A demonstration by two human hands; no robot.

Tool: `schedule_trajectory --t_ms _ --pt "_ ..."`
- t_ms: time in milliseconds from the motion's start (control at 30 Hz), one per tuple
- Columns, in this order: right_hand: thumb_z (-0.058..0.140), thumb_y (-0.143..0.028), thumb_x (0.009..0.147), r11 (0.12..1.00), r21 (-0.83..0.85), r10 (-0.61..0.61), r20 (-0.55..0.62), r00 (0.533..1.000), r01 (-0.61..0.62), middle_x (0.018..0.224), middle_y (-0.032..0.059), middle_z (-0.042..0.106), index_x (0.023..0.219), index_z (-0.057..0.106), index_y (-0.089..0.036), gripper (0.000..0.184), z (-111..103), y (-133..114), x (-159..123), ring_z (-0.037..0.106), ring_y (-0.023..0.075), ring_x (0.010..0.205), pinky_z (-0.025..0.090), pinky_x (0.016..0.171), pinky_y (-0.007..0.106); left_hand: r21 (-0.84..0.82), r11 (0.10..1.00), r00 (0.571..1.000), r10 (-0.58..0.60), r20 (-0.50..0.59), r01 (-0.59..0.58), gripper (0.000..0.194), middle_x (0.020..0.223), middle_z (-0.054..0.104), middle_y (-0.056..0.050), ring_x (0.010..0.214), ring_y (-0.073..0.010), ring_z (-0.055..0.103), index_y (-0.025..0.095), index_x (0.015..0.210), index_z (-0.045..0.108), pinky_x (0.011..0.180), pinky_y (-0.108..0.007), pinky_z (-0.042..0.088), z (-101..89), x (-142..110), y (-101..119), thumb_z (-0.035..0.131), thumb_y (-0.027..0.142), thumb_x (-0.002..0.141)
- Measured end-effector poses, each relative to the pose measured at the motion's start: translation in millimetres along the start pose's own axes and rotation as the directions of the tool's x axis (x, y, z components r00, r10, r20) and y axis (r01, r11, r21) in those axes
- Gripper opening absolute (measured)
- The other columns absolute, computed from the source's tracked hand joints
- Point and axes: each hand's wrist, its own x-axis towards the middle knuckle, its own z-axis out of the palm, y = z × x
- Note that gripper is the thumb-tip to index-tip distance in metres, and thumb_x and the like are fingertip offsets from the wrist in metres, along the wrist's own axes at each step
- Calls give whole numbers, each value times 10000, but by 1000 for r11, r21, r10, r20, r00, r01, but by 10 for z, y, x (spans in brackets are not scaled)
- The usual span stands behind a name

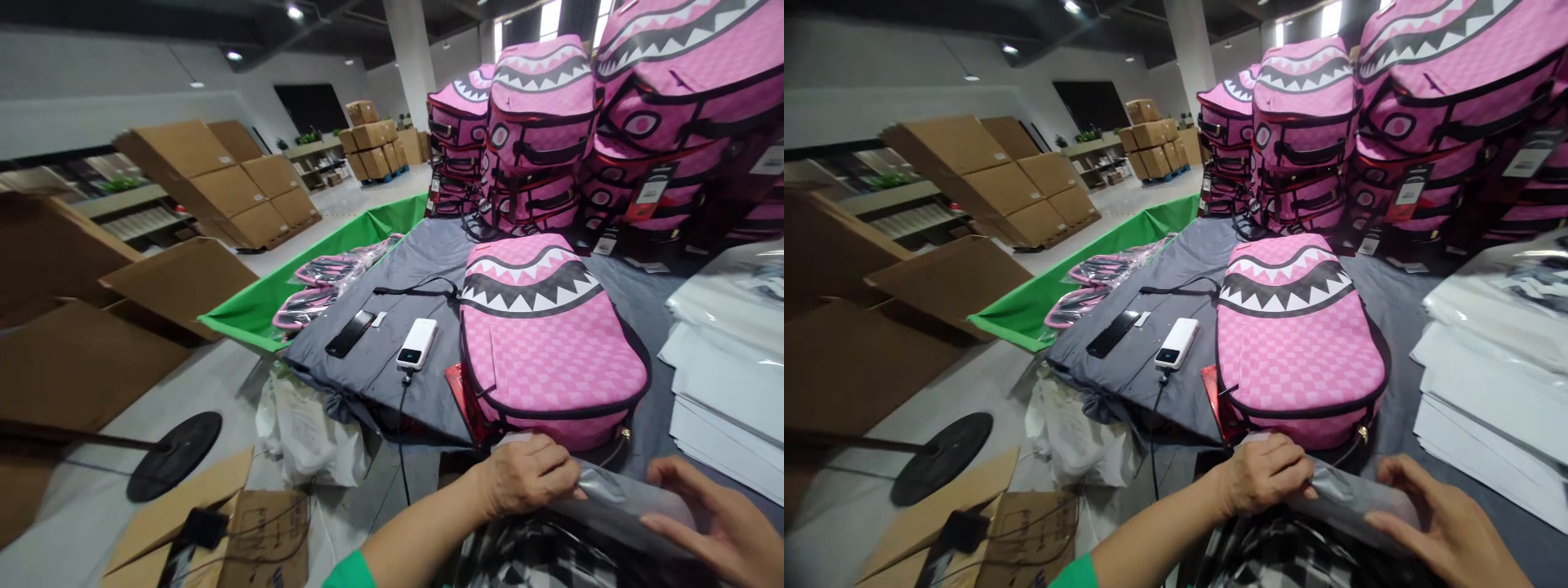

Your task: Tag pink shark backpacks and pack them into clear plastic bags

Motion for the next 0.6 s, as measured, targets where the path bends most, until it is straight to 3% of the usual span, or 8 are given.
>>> schedule_trajectory --t_ms 100,167,233,367,433,467,533,600 --pt "654 -717 778 965 142 210 92 973 -222 697 21 712 729 707 -226 496 -129 47 -79 691 201 635 565 564 216 -68 998 999 -15 -35 13 155 864 657 -11 700 -88 604 159 1094 623 639 -184 540 14 -79 9 572 278 1008" --pt "623 -750 780 936 189 304 -6 953 -297 735 30 720 767 721 -229 530 -123 -11 6 692 209 683 564 598 230 -75 997 999 -7 -53 3 235 953 651 -11 711 -80 611 221 1199 597 620 -176 536 19 -137 12 617 218 964" --pt "615 -763 787 938 215 304 -131 944 -272 780 33 723 800 722 -233 541 -53 -88 188 687 209 734 559 668 244 -70 998 998 -6 -59 2 344 977 634 -8 705 -80 605 262 1264 571 595 -173 523 9 -166 11 639 181 938" --pt "555 -774 847 982 178 108 -266 958 -62 678 22 661 700 664 -225 579 116 -149 581 627 173 638 515 608 253 -52 998 999 -18 -27 17 335 875 634 -5 641 -85 565 181 1311 542 543 -178 494 -45 -106 23 597 224 983" --pt "546 -738 889 998 58 -11 -368 930 35 641 9 624 708 638 -221 556 158 -135 642 585 154 572 478 537 251 -39 999 1000 -9 17 10 297 818 644 -10 610 -95 552 107 1271 554 527 -194 492 -69 -54 46 555 247 1009" --pt "554 -705 909 997 -38 -73 -436 897 63 648 5 617 743 632 -218 520 167 -128 623 573 149 560 466 524 255 -37 999 999 -13 34 15 275 796 649 -13 603 -101 551 86 1241 563 523 -202 491 -76 -32 59 542 239 1014" --pt "604 -598 938 967 -246 -198 -585 786 61 671 -3 597 820 603 -217 399 174 -131 504 558 147 558 465 537 267 -40 998 998 -39 43 41 226 769 654 -13 587 -107 546 83 1194 580 512 -211 482 -77 -5 83 523 212 1017" --pt "652 -422 956 915 -395 -337 -642 689 80 692 -10 589 870 576 -218 234 184 -164 340 568 144 580 488 577 269 -43 996 996 -70 49 72 205 752 653 -10 581 -107 545 96 1167 593 510 -212 472 -65 -3 94 501 216 1029"
